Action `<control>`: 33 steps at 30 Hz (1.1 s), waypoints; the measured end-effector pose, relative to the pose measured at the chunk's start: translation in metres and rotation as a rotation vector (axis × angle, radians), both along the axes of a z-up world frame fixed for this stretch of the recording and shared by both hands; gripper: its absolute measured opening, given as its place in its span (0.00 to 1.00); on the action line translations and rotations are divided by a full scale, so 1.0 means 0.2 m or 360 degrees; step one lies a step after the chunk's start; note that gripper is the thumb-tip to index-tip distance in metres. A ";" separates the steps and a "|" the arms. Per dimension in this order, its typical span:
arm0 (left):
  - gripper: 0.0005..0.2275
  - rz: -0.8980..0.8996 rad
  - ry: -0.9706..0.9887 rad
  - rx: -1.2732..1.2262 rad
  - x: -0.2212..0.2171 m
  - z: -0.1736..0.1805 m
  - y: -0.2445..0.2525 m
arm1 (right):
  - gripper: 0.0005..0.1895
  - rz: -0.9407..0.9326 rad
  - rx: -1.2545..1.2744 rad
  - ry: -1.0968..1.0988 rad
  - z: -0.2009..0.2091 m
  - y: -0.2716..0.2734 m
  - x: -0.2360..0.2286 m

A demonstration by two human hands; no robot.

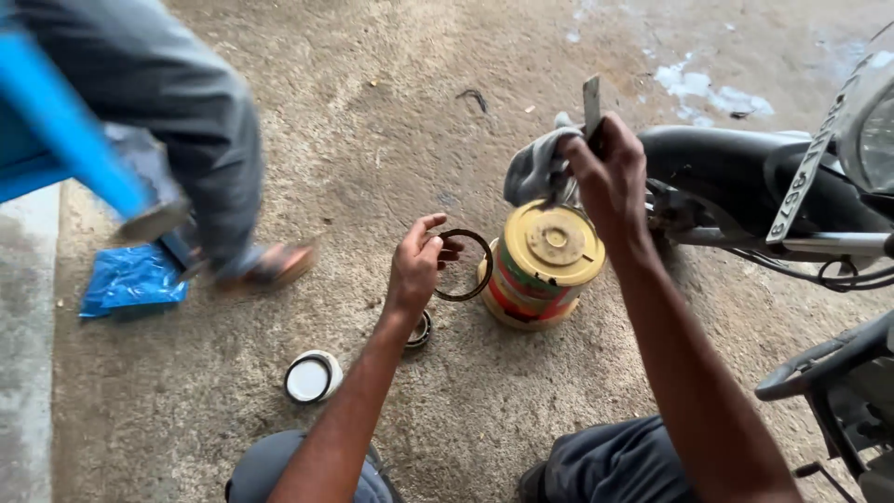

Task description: Cleaning and inspecting motorcycle piston rings and their mounting grooves.

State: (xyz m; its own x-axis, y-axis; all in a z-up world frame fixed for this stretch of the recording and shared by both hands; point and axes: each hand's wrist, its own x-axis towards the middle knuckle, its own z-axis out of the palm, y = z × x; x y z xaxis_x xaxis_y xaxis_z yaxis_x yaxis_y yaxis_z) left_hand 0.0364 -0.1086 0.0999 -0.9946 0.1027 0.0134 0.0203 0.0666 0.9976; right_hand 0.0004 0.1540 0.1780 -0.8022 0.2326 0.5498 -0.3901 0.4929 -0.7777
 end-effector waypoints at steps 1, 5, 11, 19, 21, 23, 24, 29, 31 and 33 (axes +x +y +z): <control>0.19 0.0001 0.0009 0.0000 0.01 0.01 -0.02 | 0.11 0.0001 0.0000 0.0009 -0.01 -0.04 0.05; 0.20 -0.0126 0.0155 0.0014 0.08 0.06 -0.08 | 0.04 0.0347 -0.0159 -0.0053 -0.14 -0.22 0.23; 0.22 -0.0222 0.0218 -0.0392 0.17 0.15 -0.11 | 0.05 0.0712 0.0154 -0.0460 -0.33 -0.43 0.28; 0.23 -0.0218 0.0262 -0.0621 0.21 0.17 -0.10 | 0.09 0.0756 0.0576 -0.0335 -0.27 -0.49 0.34; 0.21 -0.0148 0.0607 -0.0379 0.19 0.14 -0.11 | 0.12 0.0676 0.0406 -0.0512 -0.16 -0.52 0.38; 0.20 -0.0066 0.0648 -0.0325 0.19 0.15 -0.10 | 0.13 0.0628 0.0378 -0.0452 -0.19 -0.51 0.37; 0.19 0.0006 0.0668 -0.0266 0.19 0.16 -0.10 | 0.14 0.0578 0.0343 -0.0415 -0.21 -0.50 0.36; 0.19 0.0156 0.0585 0.0088 0.27 0.14 -0.13 | 0.14 0.0472 0.0192 -0.0363 -0.24 -0.55 0.45; 0.18 0.0173 0.0649 0.0257 0.33 0.12 -0.14 | 0.14 0.0448 0.0165 -0.0361 -0.24 -0.59 0.53; 0.17 0.0307 0.0614 0.0472 0.37 0.14 -0.13 | 0.13 0.0480 -0.0043 -0.0494 -0.23 -0.61 0.60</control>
State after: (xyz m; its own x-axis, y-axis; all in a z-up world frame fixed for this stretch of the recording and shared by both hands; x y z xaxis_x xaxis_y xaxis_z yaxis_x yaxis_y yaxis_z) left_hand 0.1114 -0.1354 0.1278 -0.9122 -0.1454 0.3832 0.4052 -0.1788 0.8966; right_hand 0.1204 0.0329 0.1314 -0.9629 -0.0266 0.2687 -0.2591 0.3708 -0.8919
